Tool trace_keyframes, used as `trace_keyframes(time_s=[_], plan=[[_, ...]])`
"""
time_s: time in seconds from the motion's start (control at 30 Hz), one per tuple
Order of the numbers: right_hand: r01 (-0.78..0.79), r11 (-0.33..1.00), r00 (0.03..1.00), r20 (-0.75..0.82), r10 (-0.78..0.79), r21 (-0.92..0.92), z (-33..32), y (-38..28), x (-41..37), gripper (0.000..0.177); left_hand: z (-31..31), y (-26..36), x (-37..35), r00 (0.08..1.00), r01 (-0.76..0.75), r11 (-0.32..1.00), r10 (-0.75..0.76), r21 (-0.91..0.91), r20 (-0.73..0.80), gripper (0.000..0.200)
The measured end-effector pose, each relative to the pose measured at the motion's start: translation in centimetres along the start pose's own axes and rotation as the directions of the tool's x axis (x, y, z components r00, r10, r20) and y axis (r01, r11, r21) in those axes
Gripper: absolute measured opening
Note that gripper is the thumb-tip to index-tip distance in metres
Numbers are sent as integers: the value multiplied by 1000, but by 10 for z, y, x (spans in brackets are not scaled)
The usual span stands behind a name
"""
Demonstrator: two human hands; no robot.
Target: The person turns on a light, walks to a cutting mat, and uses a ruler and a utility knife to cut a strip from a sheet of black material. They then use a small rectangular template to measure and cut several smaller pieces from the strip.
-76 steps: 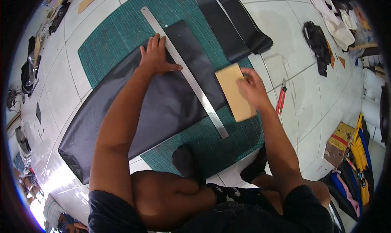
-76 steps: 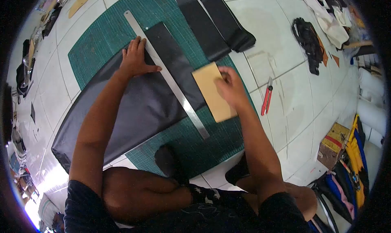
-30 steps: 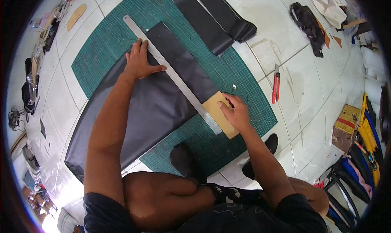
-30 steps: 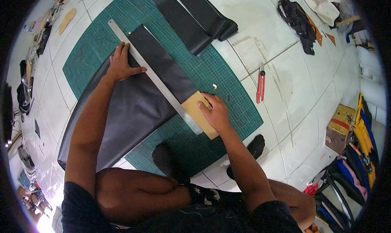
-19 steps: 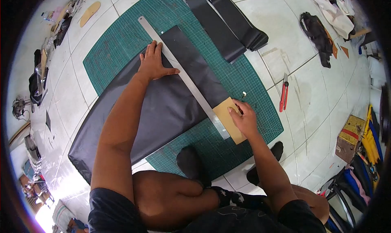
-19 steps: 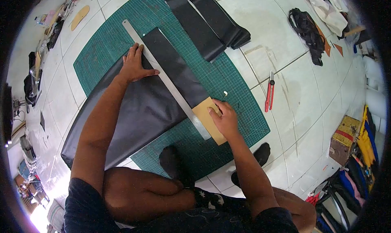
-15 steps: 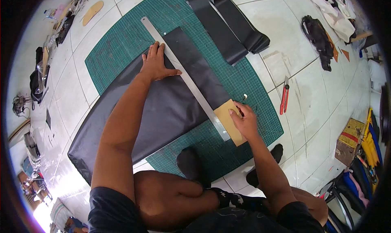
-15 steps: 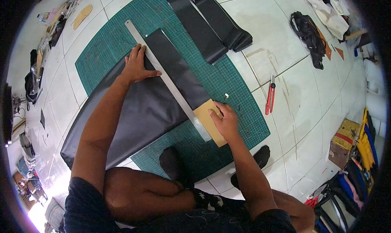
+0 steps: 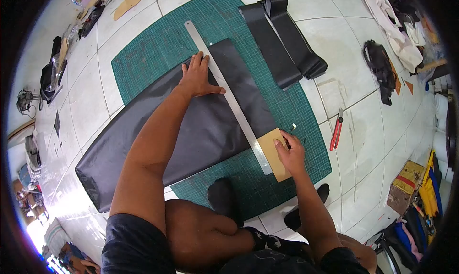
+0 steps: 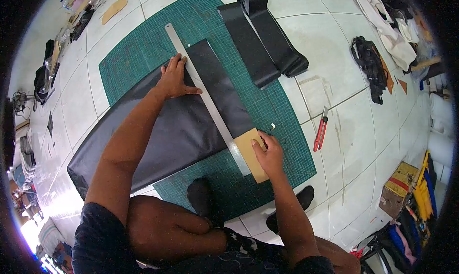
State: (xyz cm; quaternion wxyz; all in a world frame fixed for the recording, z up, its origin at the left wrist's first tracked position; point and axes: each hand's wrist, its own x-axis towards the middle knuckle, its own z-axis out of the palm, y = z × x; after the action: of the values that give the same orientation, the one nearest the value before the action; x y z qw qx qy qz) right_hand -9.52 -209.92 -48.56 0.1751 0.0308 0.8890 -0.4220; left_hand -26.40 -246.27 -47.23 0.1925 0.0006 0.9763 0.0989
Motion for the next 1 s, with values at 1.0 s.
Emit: trace_keyframes(time_s=[1.0], plan=[[-274, 784, 874, -484, -39, -558, -142, 128, 56, 66, -5, 28, 0, 990, 10, 966, -46, 257, 132, 123]])
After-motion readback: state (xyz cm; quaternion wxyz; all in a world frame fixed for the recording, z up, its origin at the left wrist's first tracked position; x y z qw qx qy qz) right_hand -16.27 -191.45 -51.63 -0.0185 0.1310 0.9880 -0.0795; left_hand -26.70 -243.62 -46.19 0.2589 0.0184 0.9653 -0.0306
